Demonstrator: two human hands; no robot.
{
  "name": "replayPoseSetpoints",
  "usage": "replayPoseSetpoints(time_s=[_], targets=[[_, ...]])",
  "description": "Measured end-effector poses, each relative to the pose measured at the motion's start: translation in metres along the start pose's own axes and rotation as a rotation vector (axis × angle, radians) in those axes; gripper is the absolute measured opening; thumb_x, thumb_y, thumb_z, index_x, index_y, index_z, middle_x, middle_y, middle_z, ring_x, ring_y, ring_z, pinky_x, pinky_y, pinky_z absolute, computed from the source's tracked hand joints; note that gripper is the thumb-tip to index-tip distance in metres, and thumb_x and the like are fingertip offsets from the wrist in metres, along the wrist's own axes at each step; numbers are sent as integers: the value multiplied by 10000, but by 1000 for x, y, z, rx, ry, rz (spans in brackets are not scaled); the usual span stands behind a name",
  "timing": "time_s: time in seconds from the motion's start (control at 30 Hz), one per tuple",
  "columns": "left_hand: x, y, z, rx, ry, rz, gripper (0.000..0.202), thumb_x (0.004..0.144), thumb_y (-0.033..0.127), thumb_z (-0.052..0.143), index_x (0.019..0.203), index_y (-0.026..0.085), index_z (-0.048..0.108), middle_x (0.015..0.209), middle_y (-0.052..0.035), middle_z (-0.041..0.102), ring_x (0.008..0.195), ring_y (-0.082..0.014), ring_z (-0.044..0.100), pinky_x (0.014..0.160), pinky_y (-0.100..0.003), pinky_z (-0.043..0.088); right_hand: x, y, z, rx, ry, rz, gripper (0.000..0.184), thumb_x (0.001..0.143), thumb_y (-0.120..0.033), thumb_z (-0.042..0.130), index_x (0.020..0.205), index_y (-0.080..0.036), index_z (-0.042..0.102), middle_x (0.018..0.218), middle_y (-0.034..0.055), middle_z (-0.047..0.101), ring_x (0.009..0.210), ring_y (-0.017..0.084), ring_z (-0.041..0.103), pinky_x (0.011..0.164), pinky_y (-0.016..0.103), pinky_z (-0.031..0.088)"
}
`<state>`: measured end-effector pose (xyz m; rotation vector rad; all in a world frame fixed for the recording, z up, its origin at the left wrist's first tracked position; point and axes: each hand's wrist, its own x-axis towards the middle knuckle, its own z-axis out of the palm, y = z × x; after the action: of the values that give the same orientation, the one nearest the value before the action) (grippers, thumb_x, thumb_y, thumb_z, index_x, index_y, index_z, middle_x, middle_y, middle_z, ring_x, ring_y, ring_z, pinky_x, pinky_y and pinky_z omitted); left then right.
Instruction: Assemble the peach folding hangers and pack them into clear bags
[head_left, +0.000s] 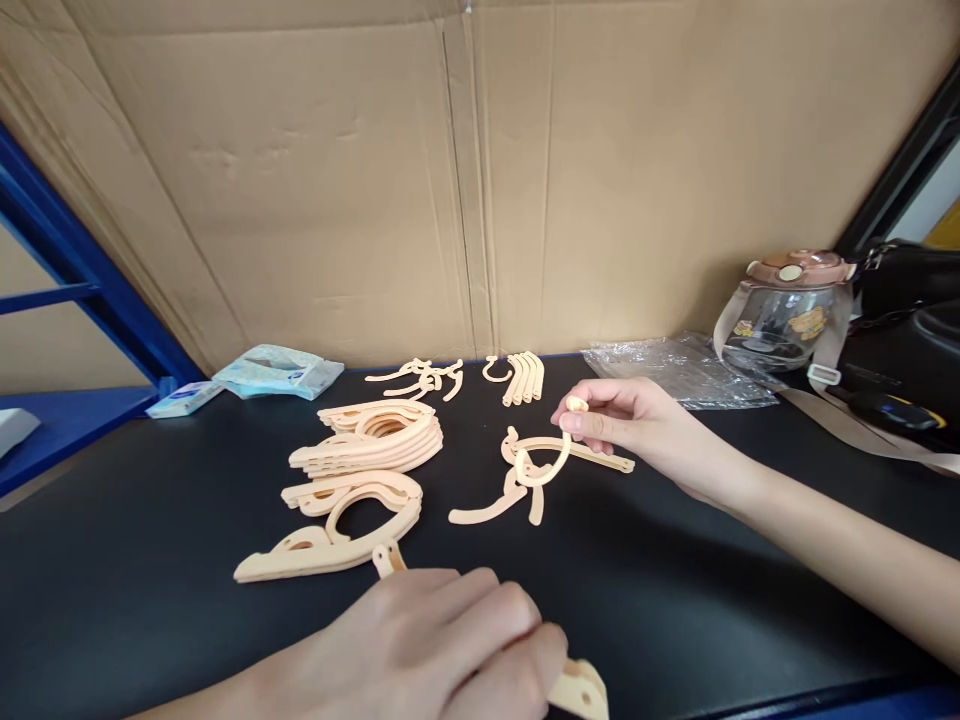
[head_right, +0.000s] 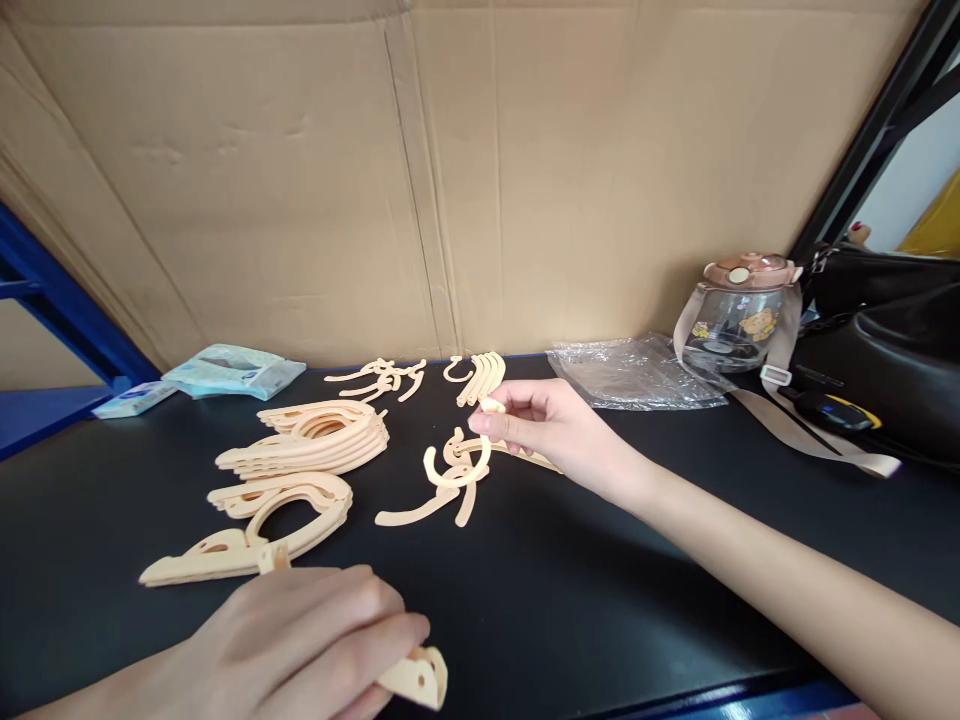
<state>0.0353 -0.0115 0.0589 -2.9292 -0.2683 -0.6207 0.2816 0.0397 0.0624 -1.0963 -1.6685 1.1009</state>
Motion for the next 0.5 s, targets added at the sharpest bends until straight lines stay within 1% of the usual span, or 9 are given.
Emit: replayPoseSetpoints(time_s=[0.1,0.17,0.23,0.3,0.33,0.4,0.47,0.5], targets=[[0,-3,3,46,63,-37,252,1020,157,314,951,148,556,670,18,605,500,-105,515,423,-241,385,1,-2,0,-50,6,-38,290,797,-453,695,733,-183,611,684,-30,532,606,86,445,557,232,369],[-2,-5,7,39,89,-59,225,1023,188,343,923,157,541,652,27,585,482,-100,502,404,-239,366,1,-2,1,-77,-15,-85,311,849,-463,635,726,-178,604,710,-17,554,655,99,490,618,239,411],[-3,-7,9,42,114,-93,199,1018,204,378,900,164,534,644,33,574,469,-97,497,399,-238,361,0,-2,2,-72,-77,-119,338,912,-457,549,737,-172,600,758,4,594,712,112,540,684,251,439],[-5,-8,11,85,134,-140,179,1009,202,408,894,164,538,648,33,576,474,-99,510,413,-239,369,-1,0,3,-23,-165,-116,355,951,-454,482,748,-174,563,746,11,618,705,116,570,687,258,449],[-5,-9,12,120,156,-159,172,1006,195,415,896,164,543,659,29,585,488,-101,525,427,-240,377,-1,1,4,13,-207,-102,350,955,-460,471,758,-180,538,684,-6,598,651,110,561,658,258,450],[-5,-11,13,184,180,-195,159,1002,181,424,903,164,549,682,24,598,523,-108,554,460,-243,393,-3,3,6,65,-276,-53,333,942,-485,489,791,-189,514,541,-69,473,509,85,464,580,248,442],[-5,-13,14,226,180,-215,161,1001,180,425,897,166,546,680,25,594,534,-114,557,477,-248,393,-6,1,9,55,-339,-8,322,925,-499,515,864,-184,537,491,-111,340,442,66,341,515,228,414],[-4,-15,15,239,173,-223,164,1004,183,419,898,167,544,681,24,593,535,-117,555,481,-250,390,-8,0,10,43,-366,8,327,927,-504,508,900,-180,546,504,-112,315,445,63,310,496,217,399]])
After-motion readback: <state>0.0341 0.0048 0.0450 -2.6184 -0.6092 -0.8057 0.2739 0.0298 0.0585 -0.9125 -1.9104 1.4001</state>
